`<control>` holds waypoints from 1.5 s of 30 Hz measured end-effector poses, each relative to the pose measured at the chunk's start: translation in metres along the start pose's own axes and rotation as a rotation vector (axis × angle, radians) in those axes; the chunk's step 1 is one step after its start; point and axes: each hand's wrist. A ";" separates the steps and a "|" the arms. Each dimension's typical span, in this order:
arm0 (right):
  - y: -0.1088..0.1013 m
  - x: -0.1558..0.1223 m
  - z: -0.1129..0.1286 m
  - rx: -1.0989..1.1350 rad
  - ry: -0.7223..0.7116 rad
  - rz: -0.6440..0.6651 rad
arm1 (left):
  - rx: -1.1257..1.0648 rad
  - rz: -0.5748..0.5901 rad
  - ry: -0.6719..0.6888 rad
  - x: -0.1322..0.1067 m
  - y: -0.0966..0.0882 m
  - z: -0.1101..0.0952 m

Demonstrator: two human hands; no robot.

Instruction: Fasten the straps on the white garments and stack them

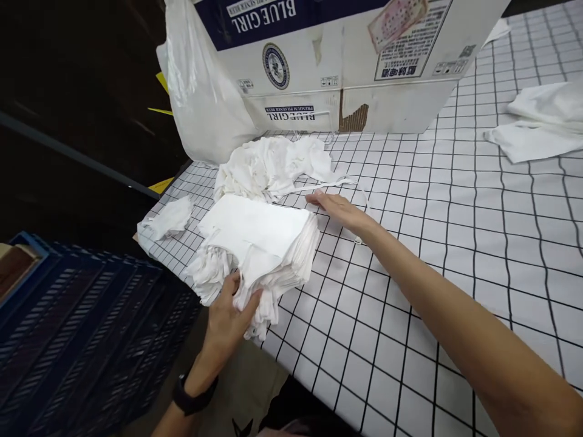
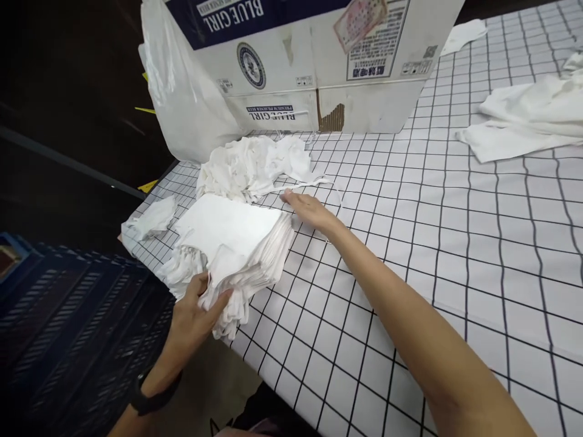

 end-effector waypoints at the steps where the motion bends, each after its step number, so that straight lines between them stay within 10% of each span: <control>1: 0.001 0.004 -0.001 0.039 -0.004 0.069 | 0.001 0.002 -0.014 0.000 -0.001 -0.001; 19: 0.011 0.003 -0.006 0.083 0.068 0.385 | 0.002 0.036 -0.069 -0.023 0.003 -0.006; 33: 0.020 0.065 0.009 -0.049 0.045 0.559 | -0.052 0.175 0.091 -0.029 -0.010 0.006; 41: 0.029 0.064 0.025 -0.642 0.017 0.326 | 0.152 -0.341 0.374 -0.011 -0.027 0.017; 45: 0.031 0.063 0.022 -0.755 0.045 0.287 | 0.265 -0.395 0.155 0.023 -0.029 0.046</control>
Point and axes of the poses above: each hand's wrist, its own x-axis towards the middle knuckle, its own y-axis out of the palm, z = x × y, and after that the axes turned 15 degrees about z, right-handed
